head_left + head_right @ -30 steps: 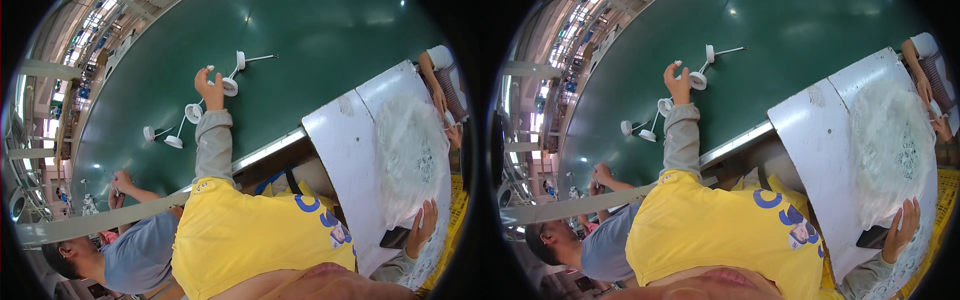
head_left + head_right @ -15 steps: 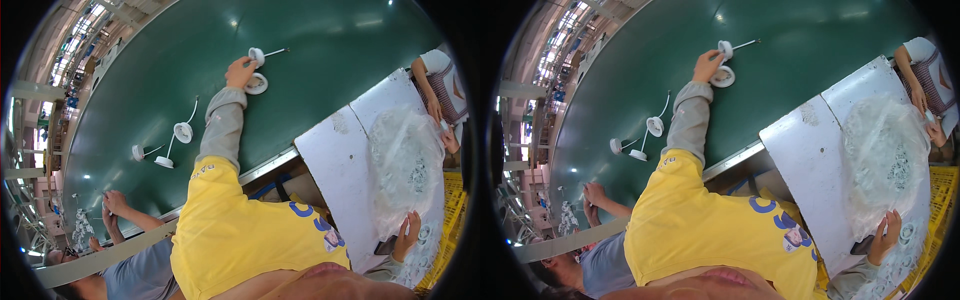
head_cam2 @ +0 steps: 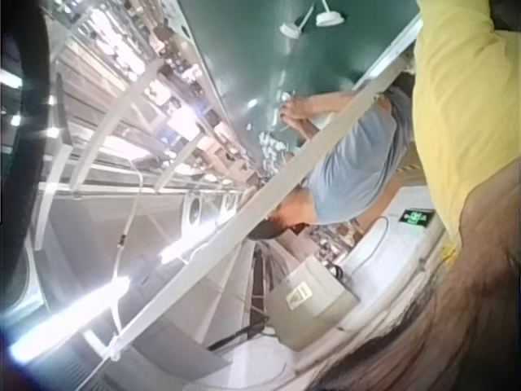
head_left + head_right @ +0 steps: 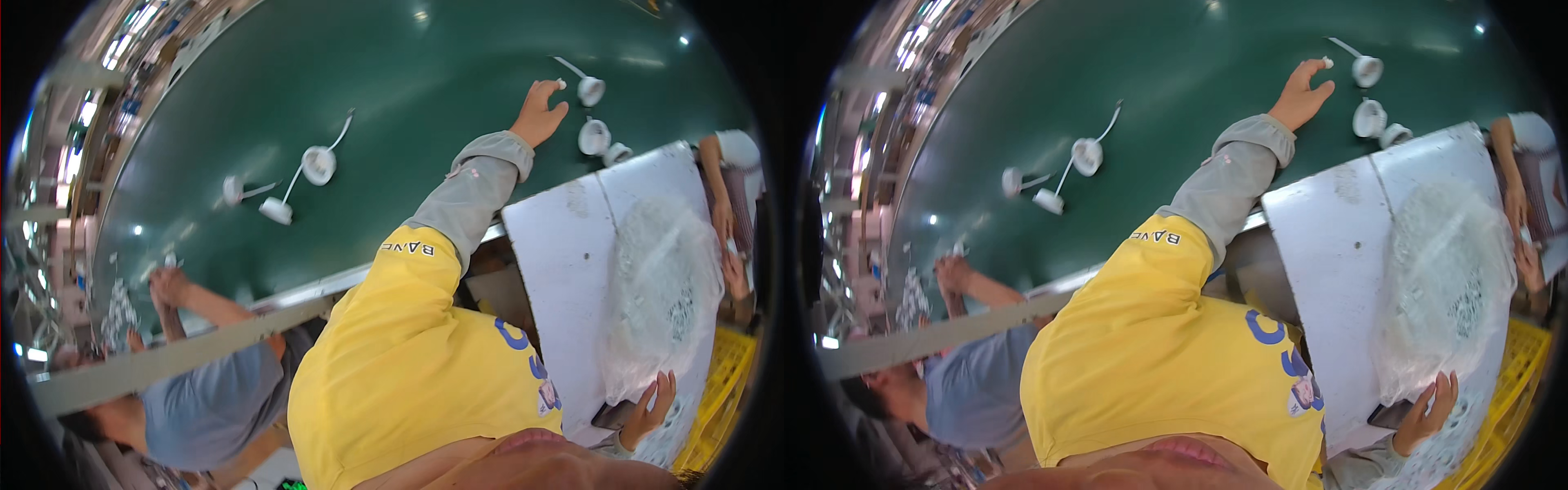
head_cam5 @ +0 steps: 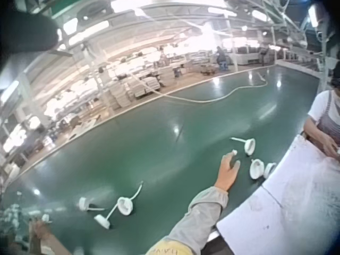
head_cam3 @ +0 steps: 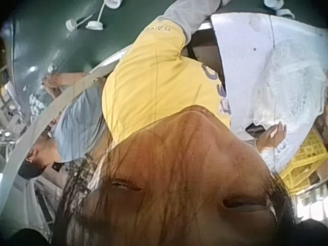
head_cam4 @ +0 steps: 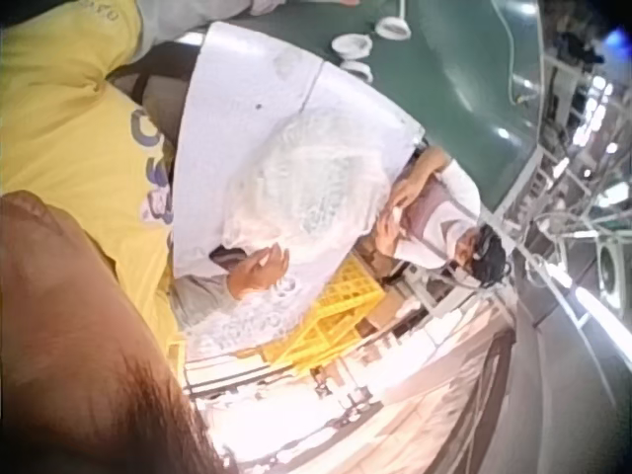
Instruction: The person assembles LED light fixtures by inserting small plastic components into round lamp housings and placing the assembled units onto a conveyor belt by hand.
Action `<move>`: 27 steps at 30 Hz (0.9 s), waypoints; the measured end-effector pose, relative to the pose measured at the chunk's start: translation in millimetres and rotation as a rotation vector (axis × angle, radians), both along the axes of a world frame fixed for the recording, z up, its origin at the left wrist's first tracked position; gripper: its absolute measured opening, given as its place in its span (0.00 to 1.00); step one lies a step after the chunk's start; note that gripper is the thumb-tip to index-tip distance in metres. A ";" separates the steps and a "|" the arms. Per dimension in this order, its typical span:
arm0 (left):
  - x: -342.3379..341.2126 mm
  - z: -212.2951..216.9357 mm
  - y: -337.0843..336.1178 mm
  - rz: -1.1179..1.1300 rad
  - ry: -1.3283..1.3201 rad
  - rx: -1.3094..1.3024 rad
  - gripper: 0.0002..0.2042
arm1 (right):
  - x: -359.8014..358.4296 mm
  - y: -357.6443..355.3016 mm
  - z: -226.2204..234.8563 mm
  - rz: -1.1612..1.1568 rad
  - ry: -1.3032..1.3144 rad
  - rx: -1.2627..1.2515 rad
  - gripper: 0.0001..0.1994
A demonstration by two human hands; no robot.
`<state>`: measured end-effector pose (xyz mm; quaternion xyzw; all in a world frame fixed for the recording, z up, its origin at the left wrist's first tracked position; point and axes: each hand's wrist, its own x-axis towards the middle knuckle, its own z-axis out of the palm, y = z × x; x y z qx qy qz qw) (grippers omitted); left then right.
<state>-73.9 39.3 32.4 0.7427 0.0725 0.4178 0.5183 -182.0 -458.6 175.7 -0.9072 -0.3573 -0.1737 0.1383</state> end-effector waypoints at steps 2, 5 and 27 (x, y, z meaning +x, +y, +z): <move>-31.1 13.6 12.9 0.255 -0.102 0.135 0.13 | 4.5 5.0 4.4 0.047 0.015 0.002 0.09; -112.5 39.6 51.9 0.479 -0.156 0.224 0.12 | 14.6 17.3 10.0 0.102 0.028 0.028 0.09; -401.1 35.6 142.7 1.664 -0.022 0.185 0.16 | 104.5 74.1 10.6 0.227 0.152 0.007 0.09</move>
